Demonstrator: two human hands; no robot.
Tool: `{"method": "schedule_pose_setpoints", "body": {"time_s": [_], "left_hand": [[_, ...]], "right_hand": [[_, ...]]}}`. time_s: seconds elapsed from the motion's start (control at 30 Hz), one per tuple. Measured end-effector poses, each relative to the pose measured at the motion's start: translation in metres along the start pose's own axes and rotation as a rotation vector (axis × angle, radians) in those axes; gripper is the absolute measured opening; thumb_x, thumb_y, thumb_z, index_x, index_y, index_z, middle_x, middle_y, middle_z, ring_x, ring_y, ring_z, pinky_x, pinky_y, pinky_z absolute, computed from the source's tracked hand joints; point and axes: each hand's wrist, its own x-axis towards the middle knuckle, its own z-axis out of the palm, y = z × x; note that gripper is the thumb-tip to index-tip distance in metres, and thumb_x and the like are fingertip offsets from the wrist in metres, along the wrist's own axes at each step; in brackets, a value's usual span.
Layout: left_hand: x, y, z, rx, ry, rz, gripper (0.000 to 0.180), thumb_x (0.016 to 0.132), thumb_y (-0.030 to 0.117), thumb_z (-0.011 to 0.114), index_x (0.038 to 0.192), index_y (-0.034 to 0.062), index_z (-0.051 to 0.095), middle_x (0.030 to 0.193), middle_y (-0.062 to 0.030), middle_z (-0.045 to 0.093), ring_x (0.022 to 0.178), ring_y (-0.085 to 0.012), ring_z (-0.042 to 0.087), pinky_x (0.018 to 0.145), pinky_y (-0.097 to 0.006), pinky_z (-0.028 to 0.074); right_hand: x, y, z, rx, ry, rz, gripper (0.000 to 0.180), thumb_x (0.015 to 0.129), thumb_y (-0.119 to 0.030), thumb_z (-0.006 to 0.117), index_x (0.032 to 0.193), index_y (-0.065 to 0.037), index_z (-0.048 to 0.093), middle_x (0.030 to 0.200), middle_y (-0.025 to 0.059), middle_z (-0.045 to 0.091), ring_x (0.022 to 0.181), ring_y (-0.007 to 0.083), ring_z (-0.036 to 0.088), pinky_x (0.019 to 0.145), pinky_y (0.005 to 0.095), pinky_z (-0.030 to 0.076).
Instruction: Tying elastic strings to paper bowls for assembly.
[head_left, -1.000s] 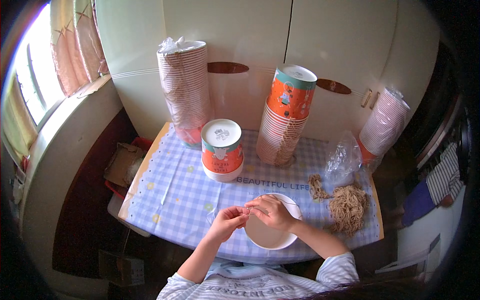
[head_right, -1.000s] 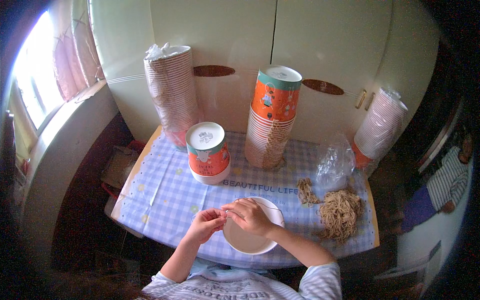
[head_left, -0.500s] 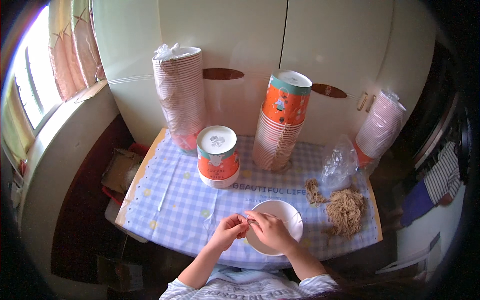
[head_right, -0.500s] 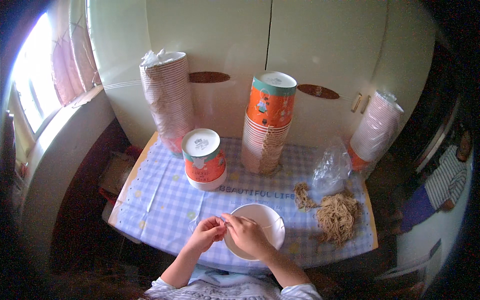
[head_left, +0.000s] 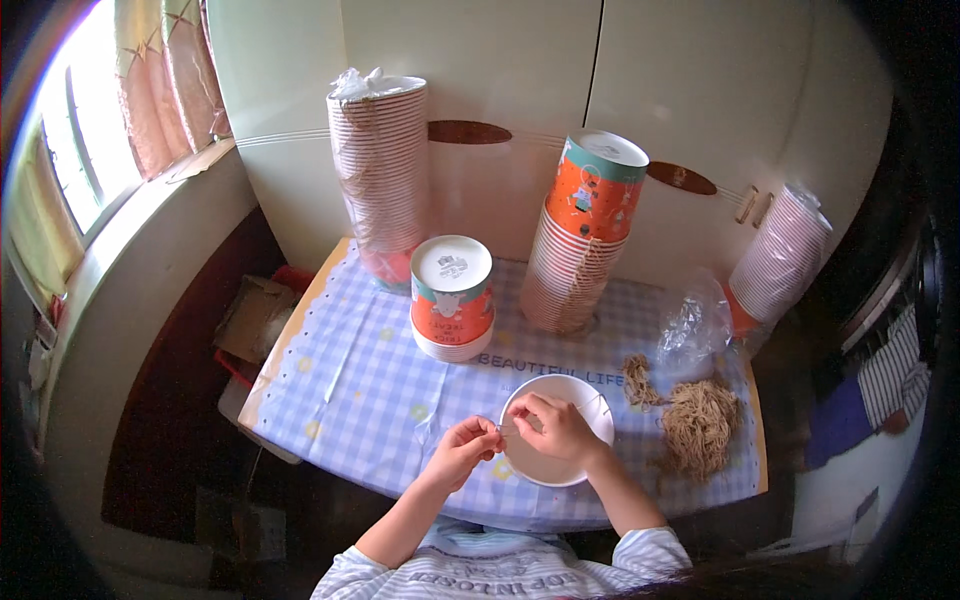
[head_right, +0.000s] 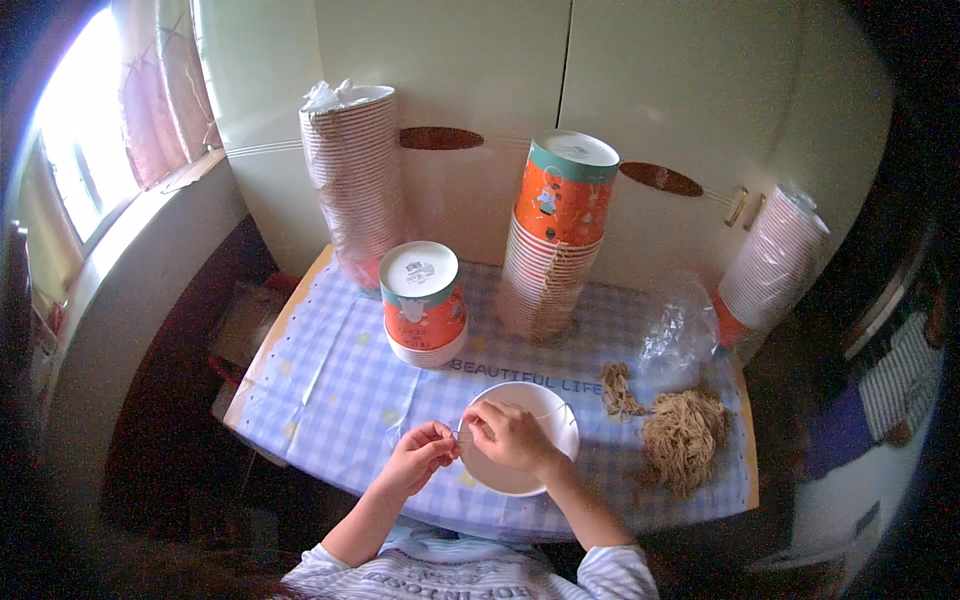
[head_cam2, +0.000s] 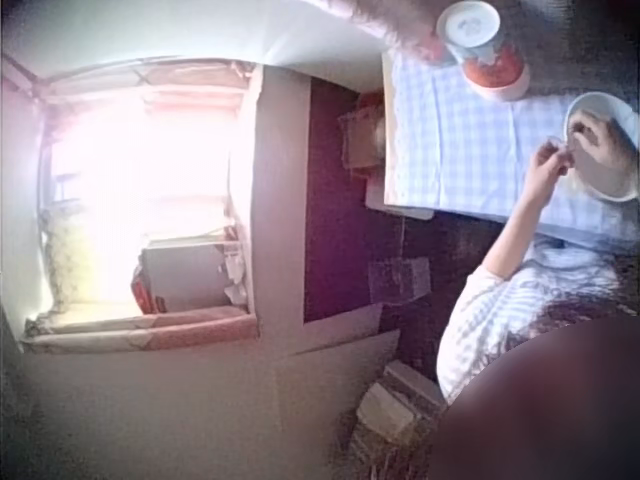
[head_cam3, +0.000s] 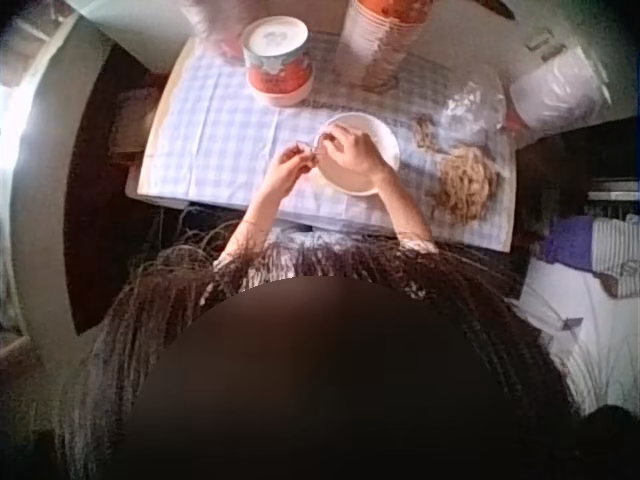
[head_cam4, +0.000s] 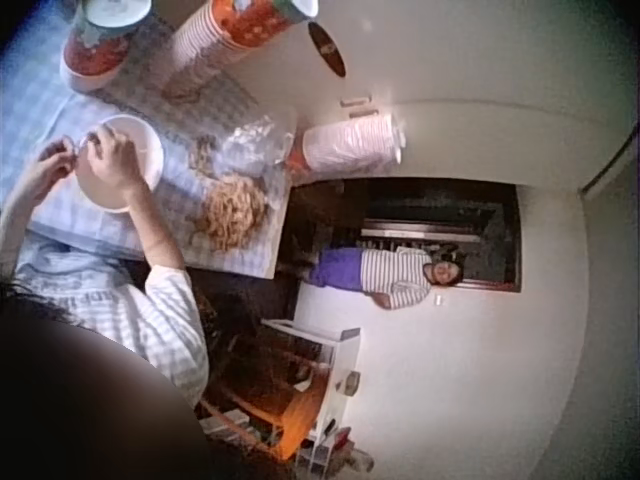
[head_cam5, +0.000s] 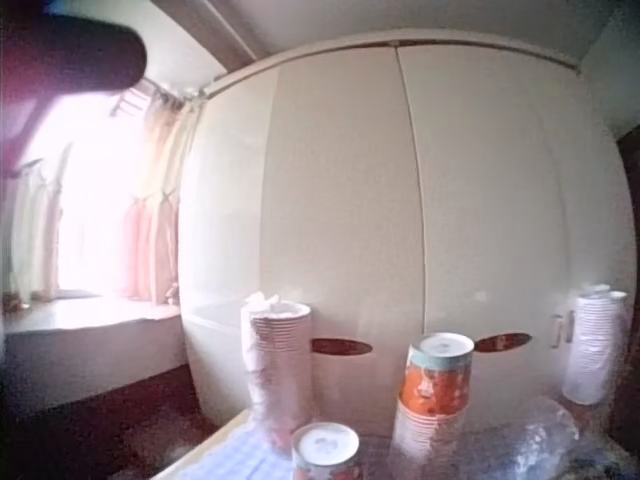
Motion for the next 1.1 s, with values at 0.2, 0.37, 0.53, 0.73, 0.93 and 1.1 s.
{"method": "schedule_pose_setpoints", "body": {"time_s": [0.2,0.37,0.53,0.73,0.93,1.1], "left_hand": [[0.002,-0.006,-0.008,0.046,-0.004,0.067,0.007,0.084,0.013,0.057,0.085,0.0075,0.053,0.079,-0.0008,0.058,0.078,-0.0083,0.055,0.062,-0.020,0.036],[0.002,-0.003,-0.005,0.074,-0.025,0.124,0.007,0.083,0.010,0.059,0.085,0.0063,0.053,0.083,-0.0018,0.058,0.082,-0.0117,0.056,0.073,-0.023,0.040],[0.003,-0.004,-0.010,0.070,-0.005,0.076,0.007,0.082,0.008,0.059,0.085,0.0050,0.053,0.084,-0.0025,0.057,0.083,-0.0129,0.056,0.079,-0.025,0.041],[0.004,-0.004,-0.011,0.082,-0.005,0.062,0.006,0.081,0.006,0.059,0.083,0.0051,0.054,0.083,-0.0026,0.058,0.081,-0.0120,0.056,0.075,-0.025,0.042],[0.004,-0.003,-0.019,0.216,-0.032,0.112,0.006,0.080,0.003,0.060,0.083,0.0040,0.054,0.082,-0.0017,0.058,0.078,-0.0089,0.055,0.068,-0.021,0.042],[0.002,0.011,-0.007,0.613,-0.026,0.060,0.007,0.081,0.003,0.060,0.085,0.0022,0.054,0.083,-0.0022,0.057,0.078,-0.0104,0.057,0.068,-0.022,0.045]], "right_hand": [[-0.004,-0.004,-0.003,-0.048,-0.098,-0.156,0.009,0.071,-0.011,0.063,0.080,-0.009,0.061,0.075,0.0048,0.061,0.073,0.0214,0.059,0.069,0.0324,0.047],[-0.014,-0.011,0.000,-0.118,-0.057,-0.107,0.008,0.069,-0.013,0.065,0.074,-0.008,0.061,0.072,0.0031,0.061,0.070,0.0216,0.058,0.066,0.0335,0.045],[-0.023,-0.022,0.004,-0.168,0.041,-0.057,0.007,0.068,-0.011,0.065,0.071,-0.009,0.059,0.069,0.0028,0.059,0.068,0.0209,0.057,0.062,0.0334,0.043],[-0.042,-0.039,0.019,-0.308,0.049,-0.082,0.009,0.065,-0.010,0.066,0.069,-0.012,0.058,0.068,0.0010,0.057,0.065,0.0188,0.055,0.062,0.0314,0.041],[-0.038,-0.046,0.012,-0.291,-0.017,-0.067,0.012,0.070,-0.020,0.066,0.072,-0.011,0.058,0.074,0.0011,0.056,0.073,0.0189,0.055,0.067,0.0328,0.041],[-0.029,-0.028,0.017,-0.246,0.047,-0.042,0.021,0.073,-0.015,0.065,0.089,-0.008,0.053,0.081,0.0044,0.059,0.079,0.0235,0.057,0.073,0.0366,0.043]]}}
